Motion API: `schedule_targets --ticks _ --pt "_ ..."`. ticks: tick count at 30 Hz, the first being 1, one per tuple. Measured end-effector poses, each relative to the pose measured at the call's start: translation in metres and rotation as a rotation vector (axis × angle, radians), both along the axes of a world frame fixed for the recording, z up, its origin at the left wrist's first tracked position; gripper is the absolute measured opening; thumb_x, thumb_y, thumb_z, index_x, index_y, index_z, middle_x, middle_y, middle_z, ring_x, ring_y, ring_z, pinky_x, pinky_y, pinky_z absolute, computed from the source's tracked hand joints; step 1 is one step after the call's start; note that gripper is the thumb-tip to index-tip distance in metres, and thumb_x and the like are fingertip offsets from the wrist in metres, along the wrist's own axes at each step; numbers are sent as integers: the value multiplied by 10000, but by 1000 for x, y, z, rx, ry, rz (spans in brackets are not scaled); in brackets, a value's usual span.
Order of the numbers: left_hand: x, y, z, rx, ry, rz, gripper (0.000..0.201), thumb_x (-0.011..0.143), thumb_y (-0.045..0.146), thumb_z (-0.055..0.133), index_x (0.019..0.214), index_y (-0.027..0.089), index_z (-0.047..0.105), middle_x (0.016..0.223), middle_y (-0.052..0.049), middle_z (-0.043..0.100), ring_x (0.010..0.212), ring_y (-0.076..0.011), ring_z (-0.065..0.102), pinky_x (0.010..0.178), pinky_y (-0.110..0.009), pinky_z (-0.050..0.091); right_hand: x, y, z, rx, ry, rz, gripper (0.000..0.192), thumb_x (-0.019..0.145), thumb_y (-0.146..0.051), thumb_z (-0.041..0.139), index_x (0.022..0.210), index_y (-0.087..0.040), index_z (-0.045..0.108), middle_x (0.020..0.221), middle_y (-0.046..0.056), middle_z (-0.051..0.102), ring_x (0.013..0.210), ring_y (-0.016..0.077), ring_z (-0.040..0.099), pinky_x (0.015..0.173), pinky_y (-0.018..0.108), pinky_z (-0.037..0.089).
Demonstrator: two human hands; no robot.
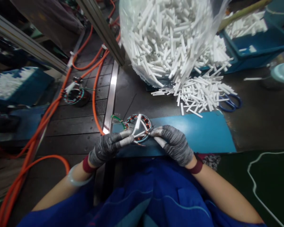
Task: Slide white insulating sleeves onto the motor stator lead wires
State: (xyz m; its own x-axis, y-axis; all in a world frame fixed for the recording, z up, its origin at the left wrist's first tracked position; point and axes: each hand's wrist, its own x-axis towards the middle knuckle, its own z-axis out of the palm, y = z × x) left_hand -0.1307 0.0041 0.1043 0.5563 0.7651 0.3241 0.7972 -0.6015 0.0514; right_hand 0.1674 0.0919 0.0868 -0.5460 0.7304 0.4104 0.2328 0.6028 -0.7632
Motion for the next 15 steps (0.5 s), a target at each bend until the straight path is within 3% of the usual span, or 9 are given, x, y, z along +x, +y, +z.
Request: schedule_targets --ticks 4,6,9,12,13,15 --pt "-5 0 1 -30 46 -15 449 1012 108 481 1355 300 698 1305 -83 756 943 -178 787 723 -237 626 -20 -2 -5 245 -314 11 303 1036 -211 553 1244 -251 771 930 82 793 794 196 725 711 309 568" --pt "-7 0 2 -65 74 -2 477 1010 111 474 1397 305 676 1351 -81 737 921 -172 788 667 -212 610 -26 2 -5 236 -382 9 311 1039 -226 541 1243 -227 776 910 107 786 792 215 713 726 338 561" --pt "-8 4 6 -202 86 36 541 1005 107 470 1491 305 601 1429 -77 692 938 -158 787 657 -185 602 -23 13 -7 -73 -229 129 302 1050 -330 549 1202 -209 779 1036 104 795 915 214 729 852 361 578" --pt "-7 11 10 -387 47 22 555 1030 160 495 1557 334 517 1481 -57 656 1072 -163 771 847 -231 634 -12 20 -14 -508 -34 322 335 1060 -409 527 1231 -226 750 1020 42 801 852 170 735 808 318 599" --pt "-7 15 12 -444 15 4 540 1046 182 492 1563 337 504 1488 -45 651 1150 -169 749 936 -262 625 -10 19 -16 -575 2 329 338 1059 -417 526 1241 -231 742 1012 33 802 838 167 737 791 314 603" --pt "-8 21 14 -519 -73 -53 501 1072 205 464 1558 319 509 1485 -30 653 1277 -172 691 1071 -310 575 -7 12 -19 -507 24 227 338 1038 -428 565 1249 -225 735 1052 51 800 898 189 746 830 337 604"
